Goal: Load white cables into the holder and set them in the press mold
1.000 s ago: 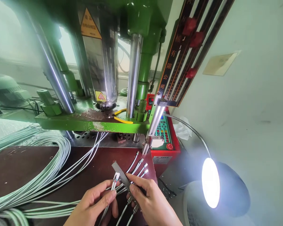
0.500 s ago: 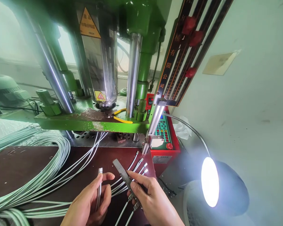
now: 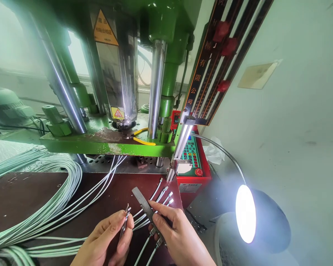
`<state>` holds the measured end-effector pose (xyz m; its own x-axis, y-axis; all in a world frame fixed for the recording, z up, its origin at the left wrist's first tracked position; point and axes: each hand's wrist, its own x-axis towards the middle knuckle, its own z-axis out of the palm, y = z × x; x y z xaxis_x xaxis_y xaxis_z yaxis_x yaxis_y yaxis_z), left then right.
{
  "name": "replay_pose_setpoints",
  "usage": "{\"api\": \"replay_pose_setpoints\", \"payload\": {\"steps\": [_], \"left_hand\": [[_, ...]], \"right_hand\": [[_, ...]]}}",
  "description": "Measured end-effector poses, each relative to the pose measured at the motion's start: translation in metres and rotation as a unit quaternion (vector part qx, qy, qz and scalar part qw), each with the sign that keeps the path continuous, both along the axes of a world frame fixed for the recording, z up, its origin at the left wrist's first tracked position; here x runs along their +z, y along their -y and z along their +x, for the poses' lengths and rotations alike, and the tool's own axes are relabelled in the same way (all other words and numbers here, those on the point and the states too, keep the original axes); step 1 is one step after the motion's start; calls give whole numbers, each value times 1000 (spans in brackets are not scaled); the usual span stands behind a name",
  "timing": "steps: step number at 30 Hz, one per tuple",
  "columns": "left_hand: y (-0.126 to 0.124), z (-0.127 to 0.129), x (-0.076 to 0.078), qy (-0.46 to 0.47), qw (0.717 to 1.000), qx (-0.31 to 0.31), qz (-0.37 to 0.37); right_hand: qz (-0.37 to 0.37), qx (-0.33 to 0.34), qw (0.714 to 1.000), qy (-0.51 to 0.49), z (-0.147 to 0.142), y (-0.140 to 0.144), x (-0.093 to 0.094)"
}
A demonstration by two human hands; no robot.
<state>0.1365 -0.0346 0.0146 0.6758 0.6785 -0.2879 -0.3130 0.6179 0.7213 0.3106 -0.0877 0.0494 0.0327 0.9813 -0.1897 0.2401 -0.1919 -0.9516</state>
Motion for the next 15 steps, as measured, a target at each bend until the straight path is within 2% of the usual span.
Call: {"api": "replay_pose_setpoints", "payload": {"steps": [3, 5, 8, 11, 15], "left_hand": [[-1, 1, 1, -21, 999, 12, 39], [-3, 2, 1, -59, 994, 17, 92], [-5, 3, 1, -122, 980, -3, 157], [-6, 4, -1, -160, 973, -31, 161], [-5, 7, -1, -180, 970, -29, 159]], "right_hand": [[1, -2, 1000, 0, -1, -2, 1], [3, 0, 1000, 1, -1, -2, 2], [12, -4, 1000, -4, 0, -1, 3], [11, -15, 1000, -8, 0, -1, 5], [6, -11, 1000, 12, -1, -2, 7]]}}
